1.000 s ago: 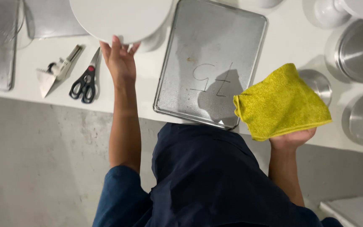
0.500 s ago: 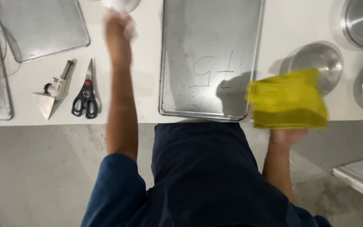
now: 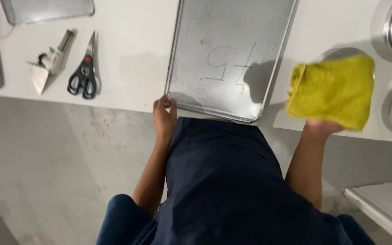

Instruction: Wiping down baking trays with a yellow cloth and placing them onto a storage shelf.

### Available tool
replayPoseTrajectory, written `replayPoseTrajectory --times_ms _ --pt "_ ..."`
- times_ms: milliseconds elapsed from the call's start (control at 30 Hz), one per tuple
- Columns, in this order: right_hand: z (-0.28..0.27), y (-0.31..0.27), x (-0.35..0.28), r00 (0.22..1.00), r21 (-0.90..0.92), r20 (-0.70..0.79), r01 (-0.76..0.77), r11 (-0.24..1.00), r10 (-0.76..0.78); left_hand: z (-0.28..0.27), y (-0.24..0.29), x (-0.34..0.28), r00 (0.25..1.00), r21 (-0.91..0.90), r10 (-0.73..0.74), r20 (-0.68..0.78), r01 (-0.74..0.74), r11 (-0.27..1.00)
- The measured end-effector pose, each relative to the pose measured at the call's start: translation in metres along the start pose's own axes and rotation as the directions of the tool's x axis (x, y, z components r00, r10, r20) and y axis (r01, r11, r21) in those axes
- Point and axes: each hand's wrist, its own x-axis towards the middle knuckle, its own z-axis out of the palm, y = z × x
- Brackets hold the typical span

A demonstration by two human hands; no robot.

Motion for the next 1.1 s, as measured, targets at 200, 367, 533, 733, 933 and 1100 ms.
replayPoseTrajectory --times_ms 200,367,533,733,933,1100 --pt "0.024 0.0 0.063 0.95 -0.507 0.249 -0.039 0.861 0.19 0.034 0.014 -0.006 0.992 0.242 -0.072 -0.103 0.095 0.966" --pt "-0.015 0.036 0.109 0.911 -0.743 0.274 -0.004 0.67 0.309 0.046 0.002 -0.013 0.978 0.201 -0.003 -0.21 0.046 0.978" --pt "-0.067 0.128 0.098 0.79 -0.884 0.069 0.332 -0.33 0.61 0.048 -0.006 0.002 0.981 0.231 -0.113 -0.158 0.148 0.962" --pt "-0.052 0.17 0.082 0.685 -0.51 0.17 0.677 -0.531 0.709 0.016 -0.002 0.018 0.967 0.123 -0.253 -0.02 0.254 0.959" --pt "-0.05 0.198 0.038 0.482 -0.375 0.115 0.831 -0.411 0.869 0.021 -0.03 0.006 0.928 -0.329 -0.318 0.195 0.367 0.87" --pt "-0.038 0.23 -0.023 0.379 -0.378 0.081 0.867 -0.324 0.922 0.016 -0.063 0.003 0.965 -0.419 -0.128 0.227 0.216 0.882"
